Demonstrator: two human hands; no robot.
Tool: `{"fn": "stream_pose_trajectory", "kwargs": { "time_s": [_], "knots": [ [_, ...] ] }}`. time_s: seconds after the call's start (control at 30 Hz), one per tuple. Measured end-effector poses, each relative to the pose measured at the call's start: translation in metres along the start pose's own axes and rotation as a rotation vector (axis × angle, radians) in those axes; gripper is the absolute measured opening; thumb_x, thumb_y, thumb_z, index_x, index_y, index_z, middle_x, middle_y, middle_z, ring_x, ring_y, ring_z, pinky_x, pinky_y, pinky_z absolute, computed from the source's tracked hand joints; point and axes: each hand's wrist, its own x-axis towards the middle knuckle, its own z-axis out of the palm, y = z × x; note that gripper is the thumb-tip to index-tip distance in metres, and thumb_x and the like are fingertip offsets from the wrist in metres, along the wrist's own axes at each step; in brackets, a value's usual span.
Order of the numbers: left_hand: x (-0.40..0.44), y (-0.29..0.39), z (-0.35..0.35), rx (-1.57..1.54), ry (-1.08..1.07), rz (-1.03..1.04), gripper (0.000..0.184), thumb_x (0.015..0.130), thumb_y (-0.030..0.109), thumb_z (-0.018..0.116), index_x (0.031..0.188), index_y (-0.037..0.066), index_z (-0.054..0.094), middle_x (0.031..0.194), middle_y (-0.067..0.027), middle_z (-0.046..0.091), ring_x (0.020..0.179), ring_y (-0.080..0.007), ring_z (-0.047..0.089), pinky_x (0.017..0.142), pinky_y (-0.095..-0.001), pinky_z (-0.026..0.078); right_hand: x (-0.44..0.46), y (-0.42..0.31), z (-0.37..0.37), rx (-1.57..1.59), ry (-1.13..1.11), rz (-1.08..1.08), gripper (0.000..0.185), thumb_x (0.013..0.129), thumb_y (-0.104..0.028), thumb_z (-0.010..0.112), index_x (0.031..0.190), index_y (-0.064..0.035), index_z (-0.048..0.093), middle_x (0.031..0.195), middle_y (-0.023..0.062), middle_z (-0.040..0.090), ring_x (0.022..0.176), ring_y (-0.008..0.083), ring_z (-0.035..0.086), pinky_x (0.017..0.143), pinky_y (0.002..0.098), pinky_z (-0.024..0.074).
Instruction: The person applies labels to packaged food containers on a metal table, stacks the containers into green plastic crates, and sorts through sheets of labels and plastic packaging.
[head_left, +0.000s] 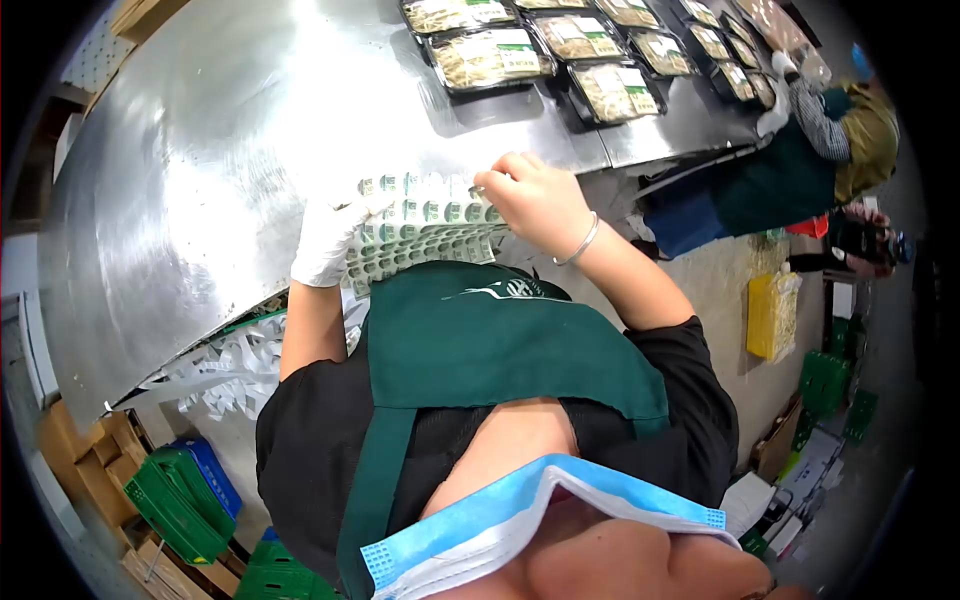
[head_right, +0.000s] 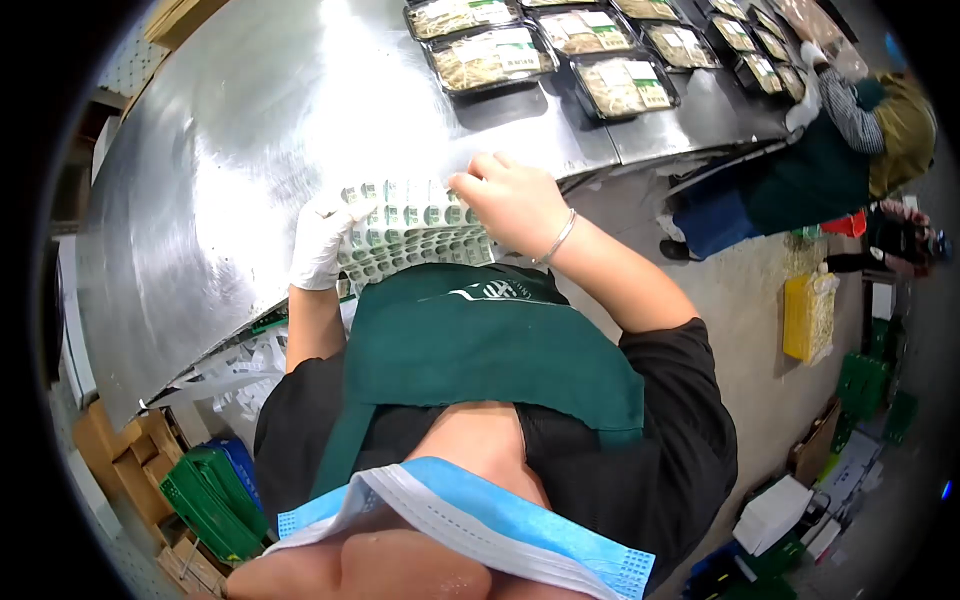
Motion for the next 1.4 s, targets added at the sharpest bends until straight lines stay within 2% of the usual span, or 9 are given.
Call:
{"fn": "stream_pose_trajectory", "kwargs": {
  "time_s": [0.17, 0.23, 0.43, 0.53, 0.6, 0.8, 1.07, 1.27, 1.4],
  "knots": [
    [0.017, -0.014, -0.013, -0.212, 0.239, -0.041, 0.022, 0.067, 0.008, 0.066, 0.087, -0.001, 0.059, 0.075, -0.0025, 0.059, 0.064, -0.0073, 0.053, 0.054, -0.0188, 0.040, 0.045, 0.067, 0.015, 0.628, 0.139, 0.251, 0.011, 0.073, -0.014, 0.061, 0.081, -0.0070, 0.059, 0.080, 0.0061, 0.056, 0.076, 0.0161, 0.056, 0.063, 0.0268, 0.0464],
    [0.014, -0.022, -0.020, -0.191, 0.324, -0.059, 0.021, 0.067, 0.007, 0.066, 0.085, -0.001, 0.059, 0.074, -0.0022, 0.058, 0.062, -0.0073, 0.052, 0.054, -0.0190, 0.040, 0.078, 0.126, 0.033, 1.180, 0.105, 0.488, 0.044, 0.072, -0.009, 0.061, 0.113, -0.0063, 0.045, 0.102, 0.0092, 0.052, 0.092, 0.0202, 0.053, 0.075, 0.0258, 0.0455],
    [-0.004, -0.039, -0.003, -0.264, 0.568, -0.014, 0.016, 0.067, 0.005, 0.066, 0.080, 0.000, 0.058, 0.070, 0.0009, 0.055, 0.060, -0.0059, 0.049, 0.055, -0.0197, 0.039, 0.130, 0.181, 0.097, 0.412, 0.048, 0.216, 0.061, 0.067, 0.010, 0.046, 0.123, -0.0120, 0.035, 0.126, 0.0168, 0.028, 0.105, 0.0292, 0.047, 0.077, 0.0310, 0.0460],
    [-0.015, -0.043, 0.015, -0.183, 0.720, -0.007, 0.016, 0.067, 0.006, 0.066, 0.081, 0.001, 0.059, 0.072, 0.0007, 0.056, 0.062, -0.0061, 0.049, 0.057, -0.0199, 0.039, 0.131, 0.201, 0.107, 0.212, 0.193, -0.180, 0.054, 0.070, -0.003, 0.053, 0.120, -0.0140, 0.038, 0.128, 0.0165, 0.028, 0.112, 0.0354, 0.036, 0.091, 0.0419, 0.0336],
    [-0.022, -0.040, 0.030, -0.141, 0.795, -0.001, 0.013, 0.068, 0.006, 0.065, 0.080, 0.002, 0.060, 0.073, 0.0010, 0.056, 0.064, -0.0063, 0.049, 0.058, -0.0199, 0.039, 0.131, 0.227, 0.090, -0.156, 0.039, 0.127, 0.058, 0.071, -0.020, 0.060, 0.123, -0.0159, 0.035, 0.129, 0.0156, 0.027, 0.118, 0.0343, 0.028, 0.096, 0.0486, 0.0225],
    [-0.042, -0.039, 0.080, -0.403, 0.937, 0.122, 0.012, 0.071, 0.001, 0.060, 0.083, -0.002, 0.059, 0.085, -0.0076, 0.060, 0.076, -0.0124, 0.056, 0.069, -0.0243, 0.045, 0.222, 0.284, 0.103, 0.729, 0.102, 0.296, 0.064, 0.063, -0.005, 0.064, 0.120, -0.0088, 0.036, 0.114, 0.0169, 0.040, 0.088, 0.0205, 0.056, 0.071, 0.0282, 0.0475],
    [-0.086, -0.041, 0.127, -0.345, 1.169, 0.034, 0.012, 0.069, 0.000, 0.060, 0.080, -0.003, 0.057, 0.077, -0.0062, 0.059, 0.066, -0.0125, 0.056, 0.063, -0.0229, 0.044, 0.248, 0.286, 0.124, -0.187, 0.062, 0.102, 0.060, 0.070, -0.023, 0.056, 0.125, -0.0155, 0.032, 0.121, 0.0127, 0.038, 0.103, 0.0315, 0.045, 0.087, 0.0427, 0.0348],
    [-0.082, -0.024, 0.138, -0.458, 1.002, 0.103, 0.014, 0.066, 0.002, 0.061, 0.077, -0.004, 0.055, 0.070, -0.0079, 0.058, 0.060, -0.0138, 0.055, 0.054, -0.0241, 0.045, 0.360, 0.330, 0.159, 0.452, 0.061, 0.378, 0.057, 0.067, -0.024, 0.061, 0.117, -0.0071, 0.041, 0.090, 0.0093, 0.061, 0.089, 0.0256, 0.056, 0.080, 0.0324, 0.0414],
    [-0.087, -0.028, 0.136, -0.380, 1.051, 0.013, 0.014, 0.065, 0.002, 0.061, 0.077, -0.004, 0.055, 0.069, -0.0082, 0.058, 0.059, -0.0137, 0.054, 0.054, -0.0239, 0.044, 0.368, 0.324, 0.180, -0.070, 0.133, 0.124, 0.053, 0.071, -0.033, 0.056, 0.119, -0.0172, 0.041, 0.098, 0.0124, 0.058, 0.099, 0.0264, 0.050, 0.084, 0.0400, 0.0383]
  ]
}}
